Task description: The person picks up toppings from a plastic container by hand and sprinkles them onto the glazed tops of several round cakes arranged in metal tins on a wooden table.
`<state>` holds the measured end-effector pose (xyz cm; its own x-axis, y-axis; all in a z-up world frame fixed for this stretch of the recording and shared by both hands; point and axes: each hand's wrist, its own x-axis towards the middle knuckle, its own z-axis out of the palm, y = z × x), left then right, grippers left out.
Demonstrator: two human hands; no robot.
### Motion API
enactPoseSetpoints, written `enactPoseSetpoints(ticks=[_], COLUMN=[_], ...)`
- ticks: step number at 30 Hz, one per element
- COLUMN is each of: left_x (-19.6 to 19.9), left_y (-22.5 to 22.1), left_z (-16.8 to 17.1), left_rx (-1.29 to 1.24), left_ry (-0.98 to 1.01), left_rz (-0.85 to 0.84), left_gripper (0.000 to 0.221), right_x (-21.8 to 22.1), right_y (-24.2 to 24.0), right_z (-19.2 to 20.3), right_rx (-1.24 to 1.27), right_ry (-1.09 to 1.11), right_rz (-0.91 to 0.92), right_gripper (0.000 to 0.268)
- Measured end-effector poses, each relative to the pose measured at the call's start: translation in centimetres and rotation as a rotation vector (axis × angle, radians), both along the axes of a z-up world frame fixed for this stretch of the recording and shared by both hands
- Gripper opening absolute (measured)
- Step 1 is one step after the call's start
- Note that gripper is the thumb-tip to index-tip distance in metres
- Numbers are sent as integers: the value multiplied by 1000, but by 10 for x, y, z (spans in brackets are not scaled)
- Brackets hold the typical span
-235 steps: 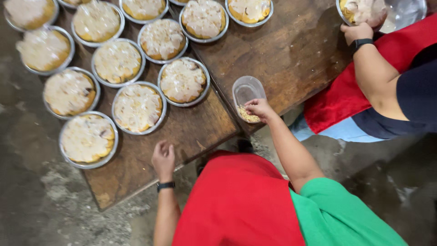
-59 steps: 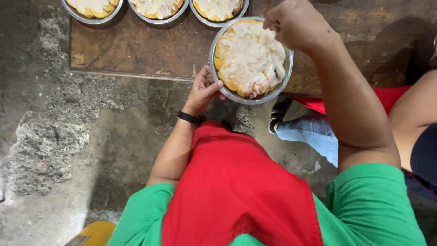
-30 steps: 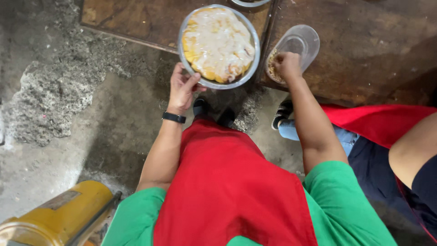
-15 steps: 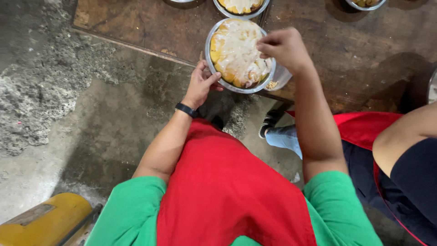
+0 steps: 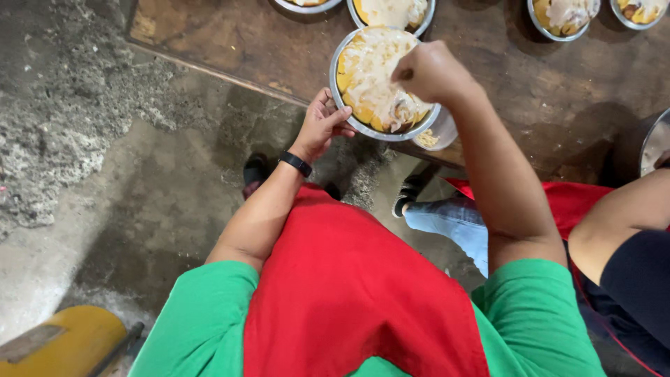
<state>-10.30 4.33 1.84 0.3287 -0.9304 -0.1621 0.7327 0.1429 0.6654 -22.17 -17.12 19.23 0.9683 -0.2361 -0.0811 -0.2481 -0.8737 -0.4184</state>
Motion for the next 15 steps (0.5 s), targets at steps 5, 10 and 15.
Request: enactPoseSetpoints(ticks=[5,10,15], left_x=[54,114,177], left_y=[4,21,39], left_z=[2,3,5], left_rx=[-43,-66,-117], left_ry=[31,20,-10], left_rz=[-36,-48,-81], left_gripper=[30,29,29], right_x=[56,103,119], right_y=[19,32,23], right_z=[4,0,14], right_rx=[-34,-2,-108], right_ry=[-58,120,126], right_rz=[-178,-118,-371], right_gripper=[17,15,14])
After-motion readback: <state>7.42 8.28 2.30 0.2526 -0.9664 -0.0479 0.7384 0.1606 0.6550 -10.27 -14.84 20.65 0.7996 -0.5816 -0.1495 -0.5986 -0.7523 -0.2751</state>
